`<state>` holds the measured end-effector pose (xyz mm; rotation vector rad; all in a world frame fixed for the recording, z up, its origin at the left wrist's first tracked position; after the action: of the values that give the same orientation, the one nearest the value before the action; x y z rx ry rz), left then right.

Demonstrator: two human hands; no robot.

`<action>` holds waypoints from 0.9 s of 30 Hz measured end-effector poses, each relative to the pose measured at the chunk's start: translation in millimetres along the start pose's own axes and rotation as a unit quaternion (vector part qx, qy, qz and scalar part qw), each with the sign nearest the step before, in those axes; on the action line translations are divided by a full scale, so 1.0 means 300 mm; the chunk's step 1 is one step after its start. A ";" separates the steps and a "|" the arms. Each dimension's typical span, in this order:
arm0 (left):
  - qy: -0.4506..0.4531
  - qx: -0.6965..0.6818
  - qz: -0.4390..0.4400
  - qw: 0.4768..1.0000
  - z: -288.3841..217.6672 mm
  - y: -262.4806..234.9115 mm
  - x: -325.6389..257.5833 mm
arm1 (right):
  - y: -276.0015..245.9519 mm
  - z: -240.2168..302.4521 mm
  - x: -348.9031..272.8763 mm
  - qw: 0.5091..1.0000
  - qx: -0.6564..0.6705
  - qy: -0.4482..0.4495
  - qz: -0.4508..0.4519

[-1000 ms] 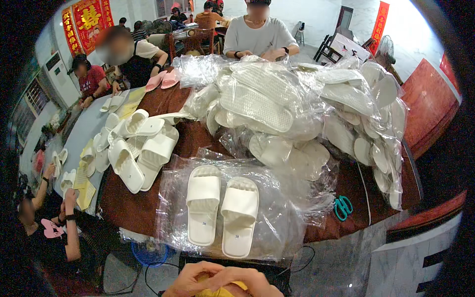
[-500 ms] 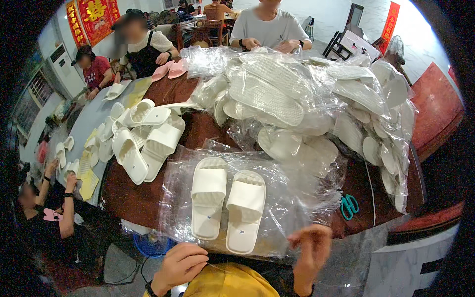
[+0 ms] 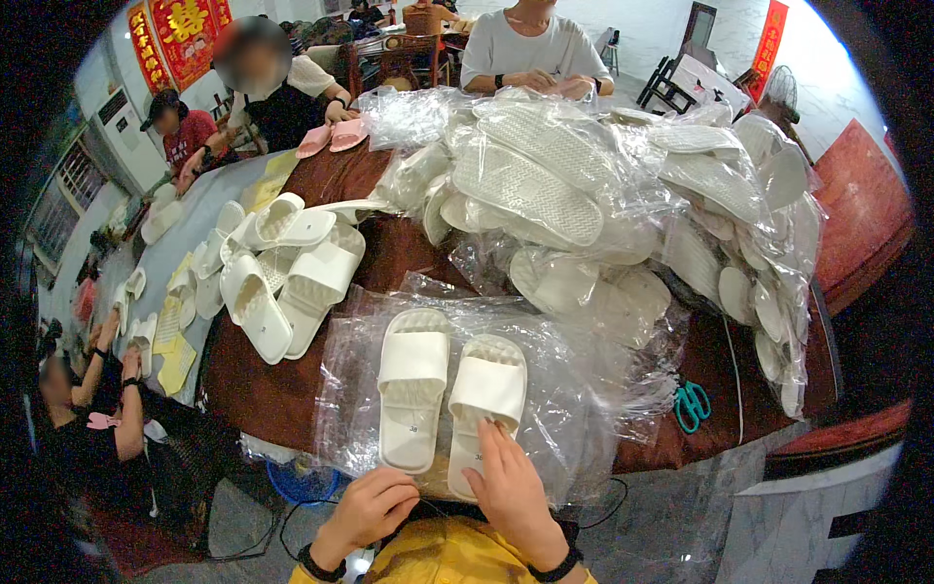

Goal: Packaging finished white slippers into plastic bags and organizing them on a table.

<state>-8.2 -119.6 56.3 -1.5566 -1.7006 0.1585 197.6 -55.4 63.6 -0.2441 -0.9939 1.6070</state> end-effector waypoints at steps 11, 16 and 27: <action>-0.038 0.092 -0.064 0.993 0.065 0.040 0.143 | 0.082 0.030 0.082 0.994 -0.097 0.021 0.044; -0.023 0.102 -0.057 0.993 0.083 0.102 0.201 | -0.040 0.005 0.062 0.997 0.069 -0.012 0.027; -0.010 0.076 -0.079 0.994 0.115 0.120 0.222 | -0.059 -0.323 0.363 0.998 0.051 0.016 -0.037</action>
<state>4.2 -38.3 43.4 -1.3079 -1.7759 0.2179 238.3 85.4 54.3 -0.1599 -0.8844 1.5765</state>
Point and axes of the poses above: each hand's wrist, its own x-axis towards the middle knuckle, its own y-axis out of the palm, z = x × y, the point moved 2 cm from there along x, towards the middle knuckle, and after that the axes turned 12 degrees about -z, right-handed, at the moved point
